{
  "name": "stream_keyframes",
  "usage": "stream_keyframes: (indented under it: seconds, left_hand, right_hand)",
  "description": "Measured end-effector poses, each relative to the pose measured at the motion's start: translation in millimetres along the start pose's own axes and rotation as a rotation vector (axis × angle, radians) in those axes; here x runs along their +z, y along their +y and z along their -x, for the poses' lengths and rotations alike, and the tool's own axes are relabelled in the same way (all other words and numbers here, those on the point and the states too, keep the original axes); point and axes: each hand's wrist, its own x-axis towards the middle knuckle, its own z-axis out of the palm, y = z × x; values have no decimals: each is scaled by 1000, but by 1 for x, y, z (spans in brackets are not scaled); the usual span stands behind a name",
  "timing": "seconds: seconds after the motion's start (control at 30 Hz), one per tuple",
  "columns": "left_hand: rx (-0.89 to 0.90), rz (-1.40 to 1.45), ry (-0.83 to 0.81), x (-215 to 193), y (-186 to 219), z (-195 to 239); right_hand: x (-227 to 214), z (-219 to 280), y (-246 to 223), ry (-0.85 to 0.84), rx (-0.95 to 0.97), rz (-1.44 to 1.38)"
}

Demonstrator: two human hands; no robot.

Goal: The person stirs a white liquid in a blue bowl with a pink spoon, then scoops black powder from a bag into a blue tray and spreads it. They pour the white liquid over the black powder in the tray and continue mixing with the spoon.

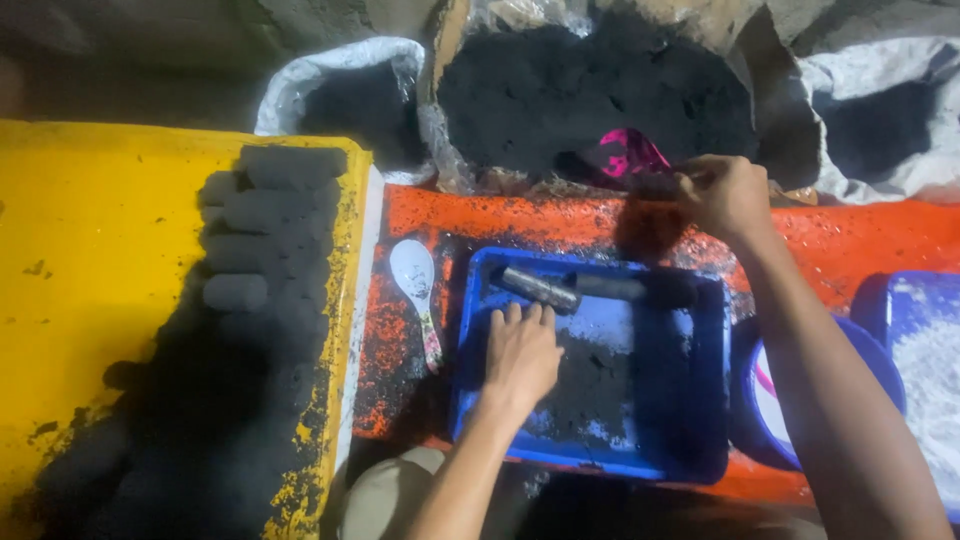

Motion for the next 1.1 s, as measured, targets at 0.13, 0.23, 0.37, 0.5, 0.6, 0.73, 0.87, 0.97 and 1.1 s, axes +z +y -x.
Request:
stream_keyframes:
  seconds: [0.13, 0.23, 0.37, 0.5, 0.6, 0.73, 0.87, 0.97, 1.1]
  left_hand:
    - [18, 23, 12, 17, -1, -5]
    - [43, -74, 101, 18, 0, -9]
    - [96, -53, 60, 17, 3, -7]
    - [85, -51, 99, 21, 2, -8]
    - [85, -54, 77, 16, 1, -10]
    - [80, -50, 105, 20, 1, -14]
    - [78, -26, 69, 16, 0, -14]
    - [79, -3, 52, 12, 0, -14]
    - [89, -15, 18, 11, 0, -14]
  right_hand:
    - [12, -33, 12, 44, -55, 48]
    - [-5, -35, -15, 98, -169, 80]
    - [-15, -52, -34, 29, -43, 111]
    - [9, -88, -17, 179, -47, 16]
    - [27, -103, -20, 244, -146, 60]
    - [48, -112, -37, 133, 121, 39]
    - [64, -109, -45, 87, -223, -39]
    - [74, -113, -49, 84, -275, -97]
    - [73, -103, -80, -16, -207, -267]
